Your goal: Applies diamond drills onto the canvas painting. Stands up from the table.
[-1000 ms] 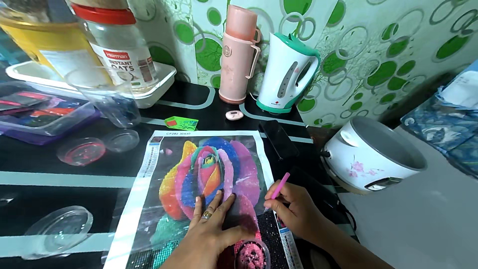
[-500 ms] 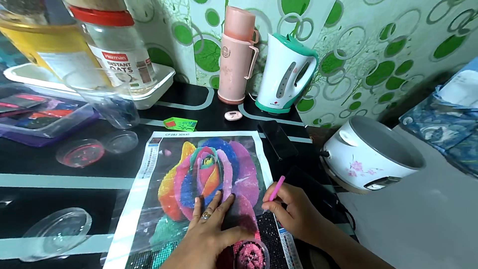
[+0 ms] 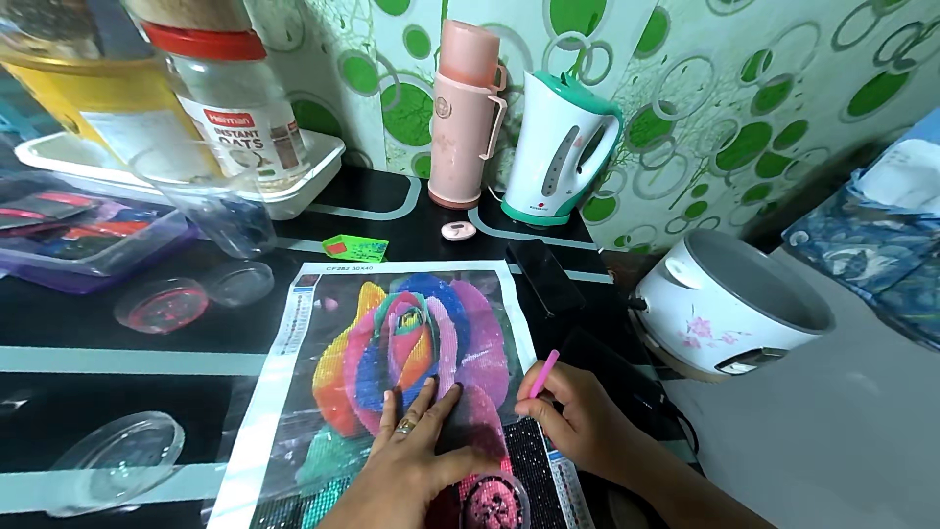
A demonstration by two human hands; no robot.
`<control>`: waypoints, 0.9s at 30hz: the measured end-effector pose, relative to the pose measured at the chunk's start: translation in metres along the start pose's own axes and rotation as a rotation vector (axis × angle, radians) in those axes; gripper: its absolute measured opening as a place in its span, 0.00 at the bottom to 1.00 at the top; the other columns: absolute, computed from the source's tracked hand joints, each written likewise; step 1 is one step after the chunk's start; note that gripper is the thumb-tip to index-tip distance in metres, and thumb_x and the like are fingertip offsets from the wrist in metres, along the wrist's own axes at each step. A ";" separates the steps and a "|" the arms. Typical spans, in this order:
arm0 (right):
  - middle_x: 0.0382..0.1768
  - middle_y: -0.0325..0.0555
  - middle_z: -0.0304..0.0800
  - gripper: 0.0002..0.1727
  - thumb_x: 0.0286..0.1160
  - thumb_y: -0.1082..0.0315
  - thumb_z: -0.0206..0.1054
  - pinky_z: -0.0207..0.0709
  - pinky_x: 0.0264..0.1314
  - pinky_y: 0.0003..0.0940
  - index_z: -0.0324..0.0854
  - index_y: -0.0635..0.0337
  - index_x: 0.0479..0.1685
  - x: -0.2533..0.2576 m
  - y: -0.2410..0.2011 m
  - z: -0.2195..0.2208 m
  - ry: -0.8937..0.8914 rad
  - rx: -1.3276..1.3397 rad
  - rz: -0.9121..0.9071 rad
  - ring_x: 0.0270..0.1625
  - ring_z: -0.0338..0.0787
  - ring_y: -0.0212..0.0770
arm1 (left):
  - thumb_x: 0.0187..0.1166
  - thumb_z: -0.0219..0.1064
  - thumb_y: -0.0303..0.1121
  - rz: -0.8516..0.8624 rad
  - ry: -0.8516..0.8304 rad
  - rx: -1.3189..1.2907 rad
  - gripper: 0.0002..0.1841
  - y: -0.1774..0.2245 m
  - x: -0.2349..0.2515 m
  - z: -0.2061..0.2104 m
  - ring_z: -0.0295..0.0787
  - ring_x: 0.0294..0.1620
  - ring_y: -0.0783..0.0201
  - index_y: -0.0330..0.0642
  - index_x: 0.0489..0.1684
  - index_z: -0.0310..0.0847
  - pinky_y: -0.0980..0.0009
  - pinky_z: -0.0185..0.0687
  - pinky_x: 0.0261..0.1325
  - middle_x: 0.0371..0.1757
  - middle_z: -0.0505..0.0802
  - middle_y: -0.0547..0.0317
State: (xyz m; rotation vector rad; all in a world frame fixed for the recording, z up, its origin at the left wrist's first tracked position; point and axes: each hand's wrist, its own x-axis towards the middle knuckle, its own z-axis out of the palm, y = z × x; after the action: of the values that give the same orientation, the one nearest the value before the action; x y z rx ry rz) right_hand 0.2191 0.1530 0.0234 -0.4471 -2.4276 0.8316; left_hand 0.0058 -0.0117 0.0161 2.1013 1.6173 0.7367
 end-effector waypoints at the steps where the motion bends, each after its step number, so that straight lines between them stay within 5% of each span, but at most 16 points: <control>1: 0.34 0.42 0.88 0.11 0.83 0.62 0.65 0.81 0.45 0.21 0.84 0.62 0.42 0.000 0.000 0.000 -0.002 0.002 0.001 0.37 0.87 0.28 | 0.51 0.79 0.70 -0.001 0.002 0.001 0.32 0.000 0.000 0.000 0.48 0.90 0.22 0.75 0.59 0.90 0.16 0.24 0.80 0.86 0.68 0.26; 13: 0.34 0.43 0.88 0.11 0.83 0.63 0.65 0.81 0.45 0.21 0.84 0.63 0.42 0.001 0.000 -0.001 -0.012 0.035 0.009 0.37 0.87 0.28 | 0.52 0.78 0.70 0.002 -0.003 0.008 0.33 -0.001 0.000 -0.001 0.48 0.91 0.24 0.74 0.60 0.90 0.17 0.24 0.81 0.86 0.69 0.27; 18: 0.34 0.38 0.88 0.09 0.79 0.66 0.67 0.80 0.41 0.16 0.83 0.65 0.42 0.006 0.000 -0.003 0.080 0.255 0.171 0.36 0.86 0.21 | 0.52 0.78 0.71 0.020 0.019 0.018 0.33 -0.003 -0.004 -0.003 0.48 0.91 0.23 0.73 0.60 0.90 0.15 0.25 0.80 0.86 0.69 0.30; 22: 0.34 0.37 0.89 0.06 0.80 0.68 0.65 0.88 0.46 0.27 0.80 0.63 0.45 0.007 -0.003 -0.009 0.119 0.439 0.379 0.37 0.91 0.28 | 0.51 0.79 0.69 0.033 0.032 0.036 0.32 -0.004 -0.004 -0.004 0.50 0.91 0.26 0.73 0.59 0.91 0.17 0.27 0.82 0.86 0.71 0.34; 27: 0.33 0.43 0.91 0.10 0.74 0.69 0.65 0.89 0.42 0.34 0.83 0.68 0.45 0.002 -0.006 -0.006 0.142 0.213 0.358 0.35 0.92 0.32 | 0.52 0.86 0.56 -0.038 -0.051 -0.038 0.32 0.008 -0.002 -0.016 0.48 0.92 0.29 0.65 0.63 0.91 0.21 0.26 0.86 0.87 0.70 0.34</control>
State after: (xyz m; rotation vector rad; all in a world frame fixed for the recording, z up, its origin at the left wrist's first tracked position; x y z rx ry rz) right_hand 0.2200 0.1520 0.0319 -0.8422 -2.1298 1.1524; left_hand 0.0020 -0.0164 0.0328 2.0404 1.5993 0.6908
